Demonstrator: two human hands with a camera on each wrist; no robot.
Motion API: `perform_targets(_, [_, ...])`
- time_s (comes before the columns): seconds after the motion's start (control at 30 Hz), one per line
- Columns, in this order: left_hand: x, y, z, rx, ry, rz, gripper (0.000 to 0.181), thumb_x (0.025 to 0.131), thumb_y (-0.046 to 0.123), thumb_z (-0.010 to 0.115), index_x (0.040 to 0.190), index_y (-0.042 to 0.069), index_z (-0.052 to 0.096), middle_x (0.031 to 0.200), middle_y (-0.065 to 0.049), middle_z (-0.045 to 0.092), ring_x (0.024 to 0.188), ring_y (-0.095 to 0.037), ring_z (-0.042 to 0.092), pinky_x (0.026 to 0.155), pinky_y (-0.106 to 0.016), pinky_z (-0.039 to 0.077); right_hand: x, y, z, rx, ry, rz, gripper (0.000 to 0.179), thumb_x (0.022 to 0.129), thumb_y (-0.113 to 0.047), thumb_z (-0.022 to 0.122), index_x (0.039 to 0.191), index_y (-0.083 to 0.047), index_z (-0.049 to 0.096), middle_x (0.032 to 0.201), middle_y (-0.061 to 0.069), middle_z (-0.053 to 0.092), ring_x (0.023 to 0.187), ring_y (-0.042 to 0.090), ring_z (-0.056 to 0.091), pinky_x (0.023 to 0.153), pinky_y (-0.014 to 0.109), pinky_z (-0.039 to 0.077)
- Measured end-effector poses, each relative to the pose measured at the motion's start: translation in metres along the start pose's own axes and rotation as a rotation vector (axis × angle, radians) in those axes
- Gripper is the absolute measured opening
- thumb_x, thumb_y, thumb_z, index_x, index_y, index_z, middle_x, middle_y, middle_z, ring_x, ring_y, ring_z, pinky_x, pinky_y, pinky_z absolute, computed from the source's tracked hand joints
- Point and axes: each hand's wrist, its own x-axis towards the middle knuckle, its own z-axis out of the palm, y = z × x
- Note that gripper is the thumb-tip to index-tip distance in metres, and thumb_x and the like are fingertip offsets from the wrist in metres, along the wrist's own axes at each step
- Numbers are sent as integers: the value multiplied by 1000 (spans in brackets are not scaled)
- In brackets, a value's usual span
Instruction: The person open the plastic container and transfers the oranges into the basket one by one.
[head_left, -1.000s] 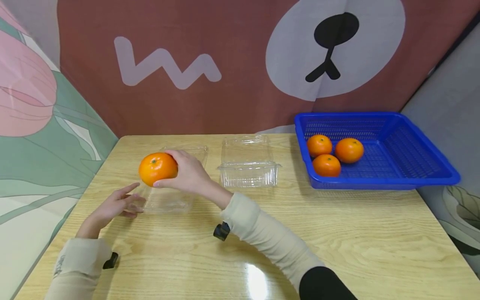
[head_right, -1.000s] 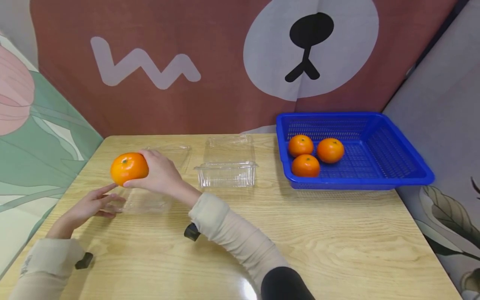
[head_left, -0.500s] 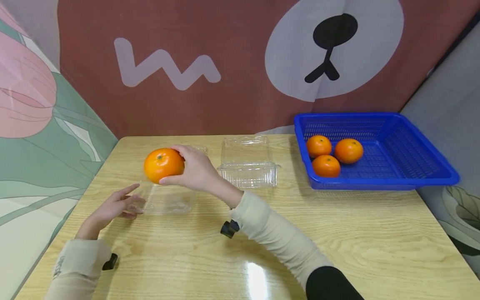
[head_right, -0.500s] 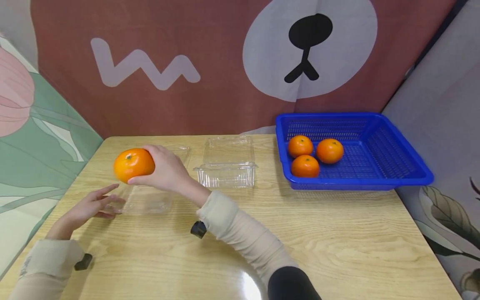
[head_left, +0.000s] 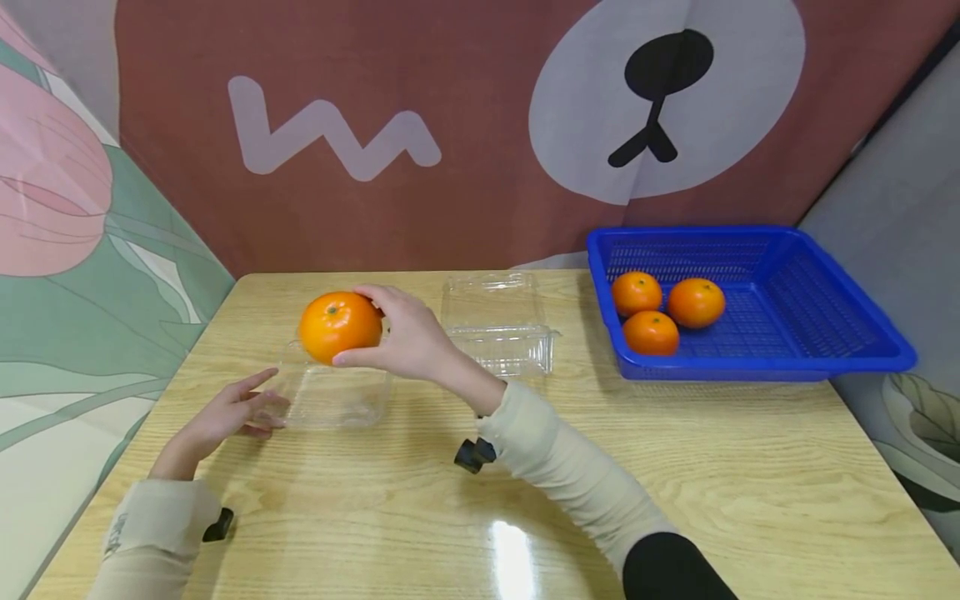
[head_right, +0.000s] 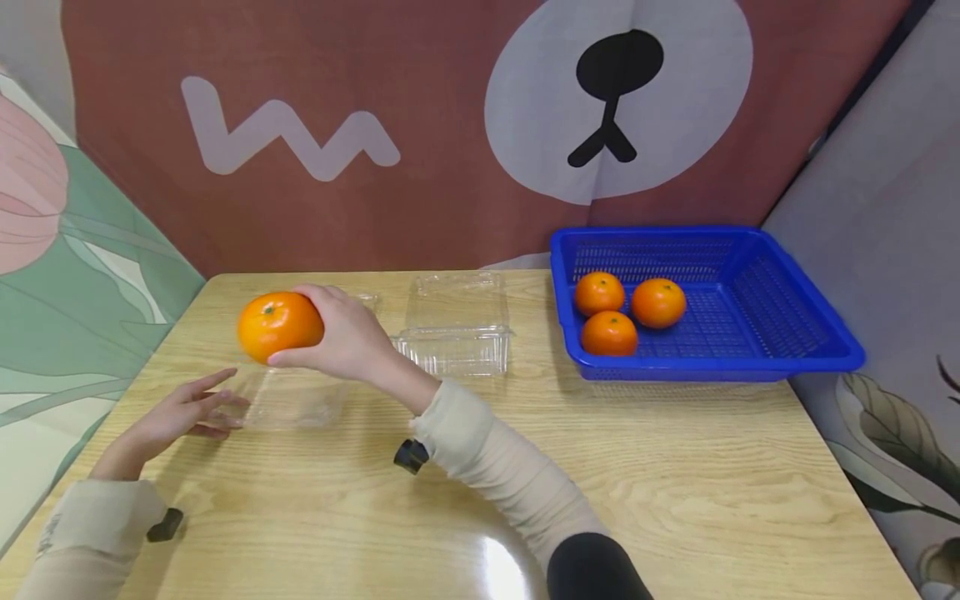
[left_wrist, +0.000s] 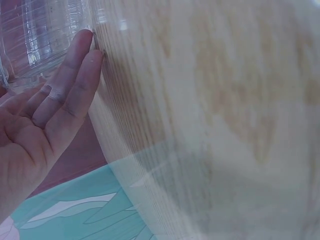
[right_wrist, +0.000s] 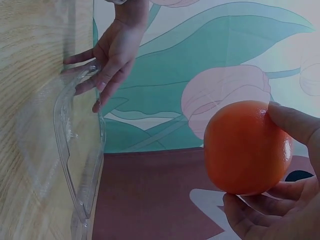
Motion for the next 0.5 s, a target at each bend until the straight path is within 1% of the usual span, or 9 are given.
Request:
perform_targets(0.27, [1,-2,0,-8,-1,3,59,102,19,33,143,-9,2,123,-40,43,86,-20,65,73,-38,53,-6,5,-10,14,14,-2,77,69,-41,79,133,-14,46,122,-2,54,100,9,50,80,25,43])
perform_targets(0.43, [1,-2,0,-7,-1,8,58,102,18,33,143,-9,2,123,-40,43,87,-21,65,74,-40,53,-9,8,-17,24,19,-10,76,69,-38,79,133,-12,46,123,-1,54,99,10,51,72,22,44])
perform_targets(0.5, [1,-3,0,-7,1,11,58,102,18,33,143,-9,2,123,-40,42,88,-22,65,74,-41,53,-11,9,-20,24,15,-6,75,70,-38,79,133,-13,46,123,-1,53,100,10,50,71,21,44])
